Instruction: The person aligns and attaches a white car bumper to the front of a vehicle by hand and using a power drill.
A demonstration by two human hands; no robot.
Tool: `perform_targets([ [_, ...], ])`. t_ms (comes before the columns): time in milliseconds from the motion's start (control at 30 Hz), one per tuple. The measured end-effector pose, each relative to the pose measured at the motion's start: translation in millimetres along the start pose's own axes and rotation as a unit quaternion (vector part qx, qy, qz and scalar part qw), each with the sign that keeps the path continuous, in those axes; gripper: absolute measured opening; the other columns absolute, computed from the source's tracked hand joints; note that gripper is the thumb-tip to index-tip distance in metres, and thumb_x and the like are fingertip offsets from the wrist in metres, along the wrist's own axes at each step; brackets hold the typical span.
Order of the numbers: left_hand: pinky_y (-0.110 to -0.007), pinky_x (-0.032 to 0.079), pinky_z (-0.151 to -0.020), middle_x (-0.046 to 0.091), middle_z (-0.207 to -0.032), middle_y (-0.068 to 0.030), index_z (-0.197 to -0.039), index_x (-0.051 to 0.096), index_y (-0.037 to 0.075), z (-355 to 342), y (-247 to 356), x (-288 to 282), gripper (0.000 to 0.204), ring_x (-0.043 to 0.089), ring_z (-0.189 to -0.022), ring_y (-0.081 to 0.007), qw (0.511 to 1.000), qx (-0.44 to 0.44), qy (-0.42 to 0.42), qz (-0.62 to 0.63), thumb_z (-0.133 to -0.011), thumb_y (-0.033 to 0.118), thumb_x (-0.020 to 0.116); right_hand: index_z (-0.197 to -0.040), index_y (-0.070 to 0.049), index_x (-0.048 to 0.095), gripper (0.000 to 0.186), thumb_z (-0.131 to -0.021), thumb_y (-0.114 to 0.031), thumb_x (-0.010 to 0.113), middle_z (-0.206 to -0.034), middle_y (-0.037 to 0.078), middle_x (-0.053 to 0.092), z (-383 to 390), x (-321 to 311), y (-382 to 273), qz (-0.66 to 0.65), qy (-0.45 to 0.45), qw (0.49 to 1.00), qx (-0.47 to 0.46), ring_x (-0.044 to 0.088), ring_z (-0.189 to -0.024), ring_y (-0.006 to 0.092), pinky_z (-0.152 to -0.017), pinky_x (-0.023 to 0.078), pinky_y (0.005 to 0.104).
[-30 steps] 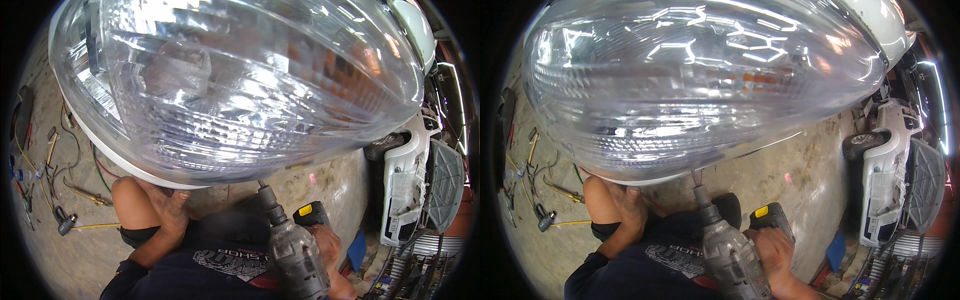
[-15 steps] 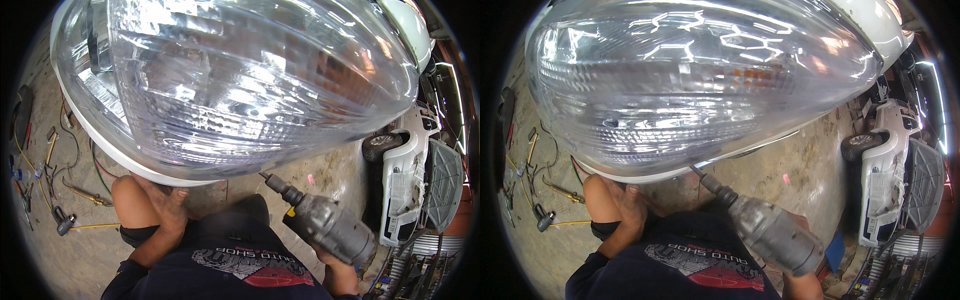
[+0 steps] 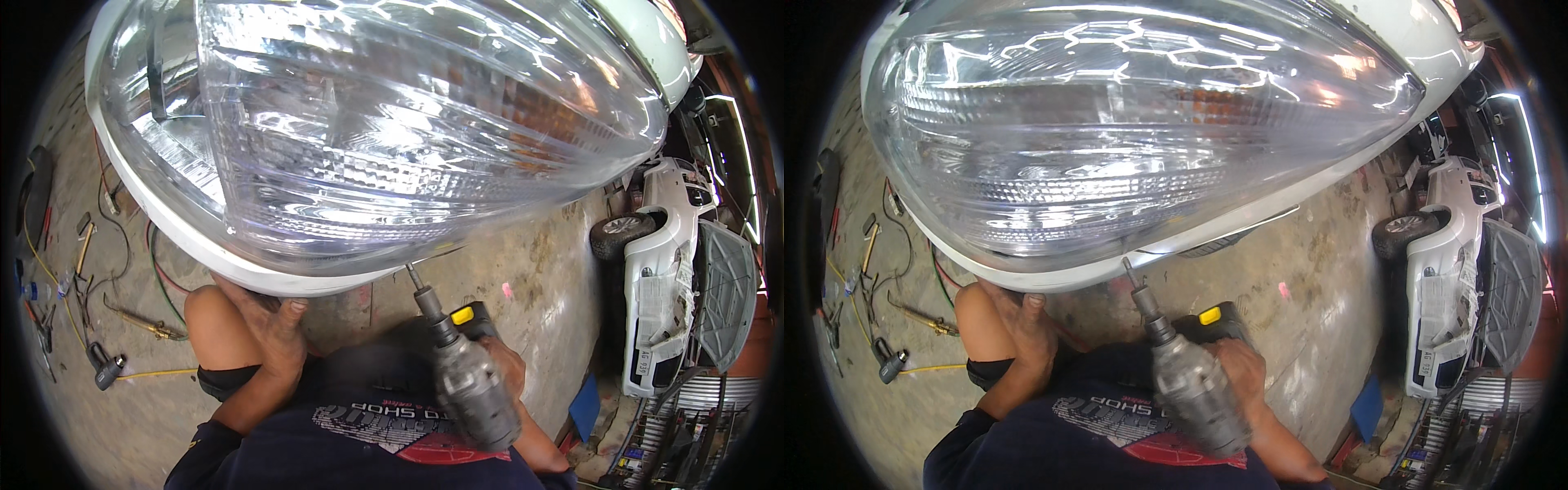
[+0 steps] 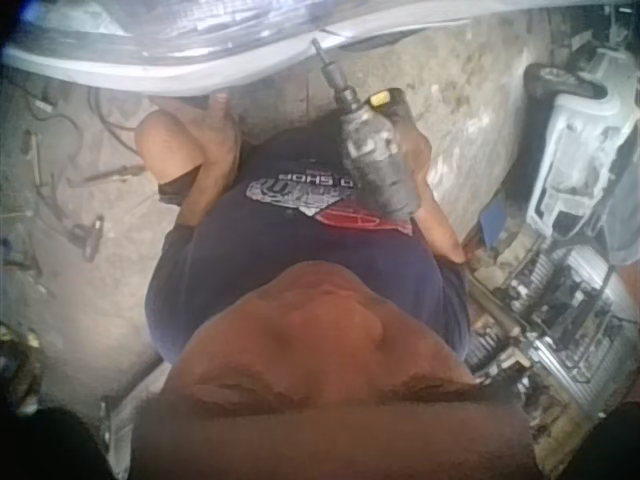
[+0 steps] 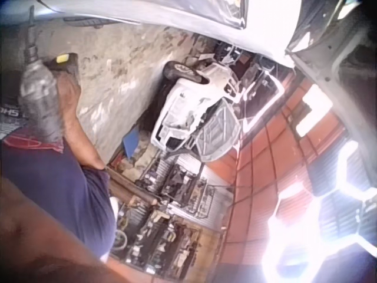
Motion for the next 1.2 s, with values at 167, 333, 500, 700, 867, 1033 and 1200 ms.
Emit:
perform_targets([
  [167, -0.052, 0.019, -0.135, 0.019, -0.176, -0.0219, -0.177, -0.008, 0.002, 1, -1, -1, 0.157, 0.022, -0.164, -0.0356, 0.999, 0.011, 0.008, -0.040, -0.078, 0.063, 0.097, -0.114, 0.000, 0.072, 0.042, -0.079, -0.021, 0.079, -0.086, 0.014, 0.069, -8, -27, -43, 0.110, -0.059, 0.990, -0.065, 0.071, -0.079, 0.0357, -0.072, 0.053, 0.0464],
  [333, -0.051, 0.018, -0.134, 0.027, -0.175, -0.0225, -0.177, 0.004, -0.001, 0, 6, 3, 0.140, 0.026, -0.163, -0.0360, 0.998, 0.033, 0.000, -0.047, -0.085, 0.061, 0.090, -0.114, 0.001, 0.075, 0.041, -0.078, -0.019, 0.080, -0.090, 0.014, 0.073, -29, -70, -76, 0.131, -0.105, 0.985, -0.035, 0.074, -0.082, 0.0361, -0.076, 0.056, 0.0461],
  [500, -0.051, 0.017, -0.135, 0.022, -0.175, -0.0210, -0.176, -0.002, 0.000, -1, 7, 4, 0.149, 0.023, -0.163, -0.0345, 1.000, 0.010, -0.010, -0.013, -0.081, 0.056, 0.097, -0.103, -0.001, 0.077, 0.034, -0.082, -0.028, 0.083, -0.086, 0.014, 0.074, -55, -92, -71, 0.077, -0.112, 0.990, 0.047, 0.076, -0.078, 0.0363, -0.071, 0.057, 0.0429],
  [700, -0.050, 0.018, -0.135, 0.024, -0.174, -0.0214, -0.176, -0.005, -0.002, -1, 1, 0, 0.151, 0.024, -0.163, -0.0350, 1.000, 0.022, 0.003, -0.020, -0.082, 0.058, 0.096, -0.115, -0.013, 0.082, 0.028, -0.090, -0.025, 0.085, -0.105, 0.012, 0.083, -43, -87, -17, 0.040, -0.096, 0.991, 0.088, 0.081, -0.089, 0.0294, -0.086, 0.064, 0.0395],
  [867, -0.048, 0.019, -0.135, 0.023, -0.176, -0.0220, -0.176, -0.005, -0.004, -1, -2, -2, 0.149, 0.024, -0.163, -0.0348, 0.999, 0.030, -0.005, -0.031, -0.084, 0.058, 0.094, -0.133, -0.016, 0.078, 0.036, -0.097, -0.022, 0.079, -0.130, 0.007, 0.079, -24, -40, 28, 0.078, -0.043, 0.994, -0.068, 0.077, -0.113, 0.0319, -0.121, 0.046, 0.0505],
  [1033, -0.050, 0.019, -0.135, 0.031, -0.175, -0.0186, -0.177, 0.013, 0.002, 0, -1, -1, 0.130, 0.029, -0.163, -0.0338, 0.998, 0.051, 0.012, -0.038, -0.086, 0.053, 0.092, -0.120, -0.010, 0.077, 0.032, -0.091, -0.023, 0.081, -0.107, 0.010, 0.075, -10, 19, 31, 0.055, -0.051, 0.992, -0.105, 0.074, -0.092, 0.0353, -0.082, 0.059, 0.0492],
  [1200, -0.050, 0.019, -0.135, 0.032, -0.175, -0.0174, -0.176, 0.015, 0.003, -2, -4, 1, 0.128, 0.029, -0.163, -0.0333, 0.998, 0.056, 0.002, -0.016, -0.087, 0.055, 0.091, -0.114, -0.002, 0.072, 0.039, -0.079, -0.018, 0.077, -0.092, 0.012, 0.069, -2, 23, 3, 0.036, 0.019, 0.991, -0.130, 0.070, -0.083, 0.0347, -0.075, 0.055, 0.0455],
])
Point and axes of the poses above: each hand's wrist, its own z-axis away from the middle knuckle, its own x-axis out of the palm, y = z × x, the point moved 6 cm from there along -z, towards the middle knuckle
